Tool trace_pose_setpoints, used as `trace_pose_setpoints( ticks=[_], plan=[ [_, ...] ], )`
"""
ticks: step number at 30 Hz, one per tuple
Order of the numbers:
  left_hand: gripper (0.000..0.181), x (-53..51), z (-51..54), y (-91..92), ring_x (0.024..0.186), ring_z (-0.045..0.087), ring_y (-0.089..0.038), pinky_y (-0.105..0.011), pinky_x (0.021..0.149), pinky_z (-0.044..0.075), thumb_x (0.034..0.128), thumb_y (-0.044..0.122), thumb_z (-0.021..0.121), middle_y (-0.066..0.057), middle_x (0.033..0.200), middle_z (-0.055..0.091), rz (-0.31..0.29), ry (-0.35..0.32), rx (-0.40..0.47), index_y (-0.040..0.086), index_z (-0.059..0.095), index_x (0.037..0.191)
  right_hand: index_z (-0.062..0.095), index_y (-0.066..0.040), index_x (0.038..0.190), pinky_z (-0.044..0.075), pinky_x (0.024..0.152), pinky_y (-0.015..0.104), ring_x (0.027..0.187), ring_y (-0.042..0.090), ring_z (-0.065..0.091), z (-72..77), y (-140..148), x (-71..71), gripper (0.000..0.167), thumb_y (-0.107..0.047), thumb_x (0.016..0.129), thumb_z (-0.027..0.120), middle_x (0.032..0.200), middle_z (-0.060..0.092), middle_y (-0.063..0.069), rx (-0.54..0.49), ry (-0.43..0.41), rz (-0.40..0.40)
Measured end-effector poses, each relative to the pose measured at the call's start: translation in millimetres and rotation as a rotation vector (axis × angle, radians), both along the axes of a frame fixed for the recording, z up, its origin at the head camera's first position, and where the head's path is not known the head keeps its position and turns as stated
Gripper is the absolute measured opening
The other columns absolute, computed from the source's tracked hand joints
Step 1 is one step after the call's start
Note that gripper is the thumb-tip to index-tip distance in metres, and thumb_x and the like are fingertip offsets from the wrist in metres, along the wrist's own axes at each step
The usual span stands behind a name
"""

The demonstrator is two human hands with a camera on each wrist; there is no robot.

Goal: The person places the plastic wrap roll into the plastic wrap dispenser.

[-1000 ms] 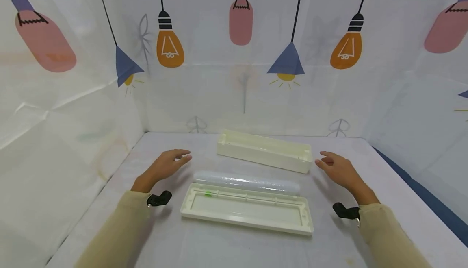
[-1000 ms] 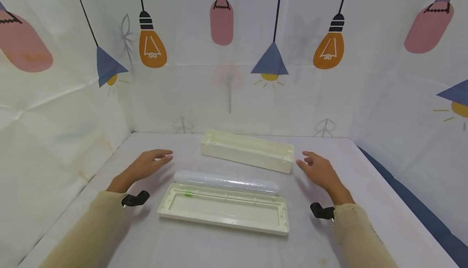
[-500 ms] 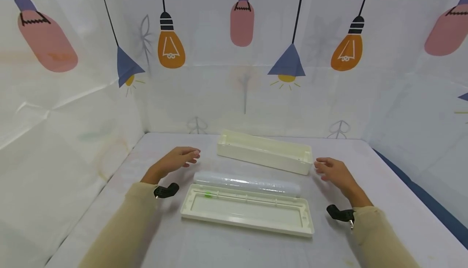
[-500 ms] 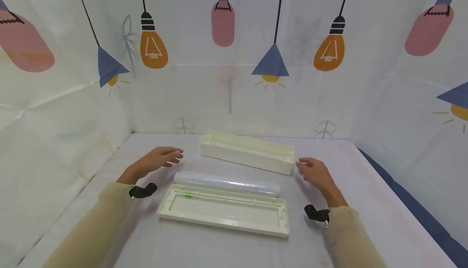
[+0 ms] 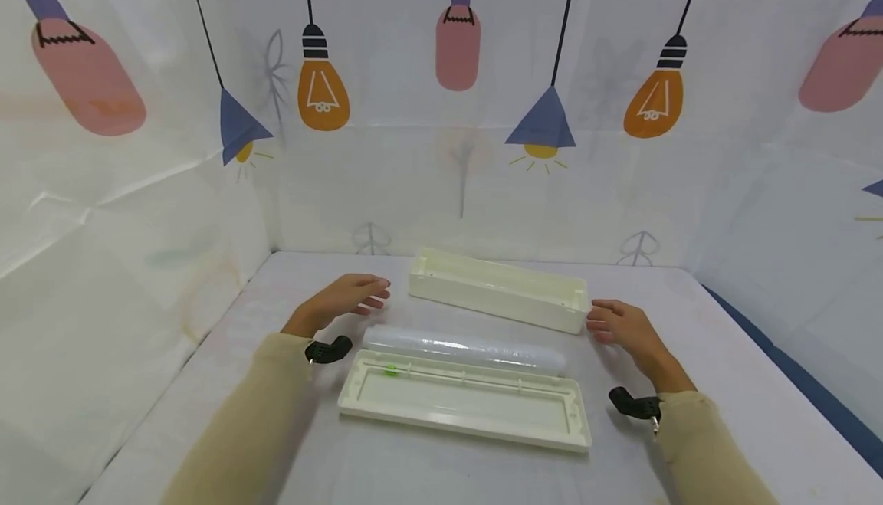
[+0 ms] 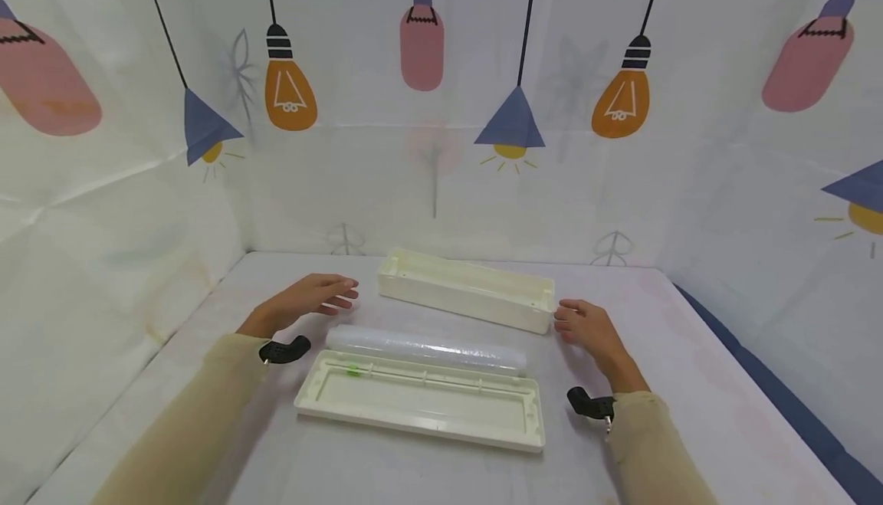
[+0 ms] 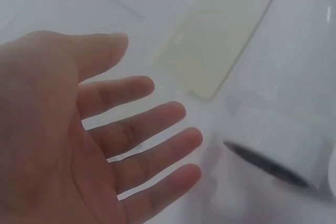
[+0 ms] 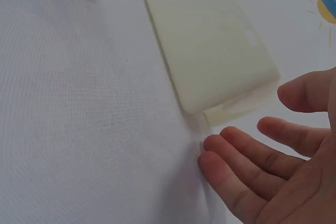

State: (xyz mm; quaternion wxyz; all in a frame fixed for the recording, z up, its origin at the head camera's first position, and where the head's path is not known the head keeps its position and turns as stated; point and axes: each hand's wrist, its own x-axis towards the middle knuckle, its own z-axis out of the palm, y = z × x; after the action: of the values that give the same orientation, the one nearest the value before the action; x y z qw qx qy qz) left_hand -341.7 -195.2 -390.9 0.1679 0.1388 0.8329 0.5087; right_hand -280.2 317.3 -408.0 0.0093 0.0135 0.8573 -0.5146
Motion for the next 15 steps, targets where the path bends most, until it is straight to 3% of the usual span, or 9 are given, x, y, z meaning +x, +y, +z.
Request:
trace_pose_setpoints(
  ticks=[6,15],
  plan=[
    [0.056,-5.0,4.4,13.4,0.126,0.055,-0.036,-0.047,0.103,0.048,0.1066,0.036,0.05,-0.023,0.138,0.056,0.003,-0.005,-0.004,-0.006,0.048,0.144,0.038,0.014,0.145,0.057,0.088,0.035,0.119,0.04,0.06,4.3,-0.6,1.9,0.058,-0.031,0.109,0.041,0.134,0.055,0.034,0.013,-0.033,-0.004],
    [0.056,-15.0,3.3,15.7,0.13,0.052,-0.036,-0.045,0.106,0.045,0.1049,0.033,0.053,-0.025,0.143,0.051,0.102,-0.1,0.104,-0.005,0.044,0.146,0.037,0.015,0.145,0.058,0.086,0.031,0.109,0.024,0.065,-6.9,-6.1,-13.7,0.068,-0.042,0.108,0.039,0.132,0.055,0.033,-0.075,-0.035,-0.009]
  ],
)
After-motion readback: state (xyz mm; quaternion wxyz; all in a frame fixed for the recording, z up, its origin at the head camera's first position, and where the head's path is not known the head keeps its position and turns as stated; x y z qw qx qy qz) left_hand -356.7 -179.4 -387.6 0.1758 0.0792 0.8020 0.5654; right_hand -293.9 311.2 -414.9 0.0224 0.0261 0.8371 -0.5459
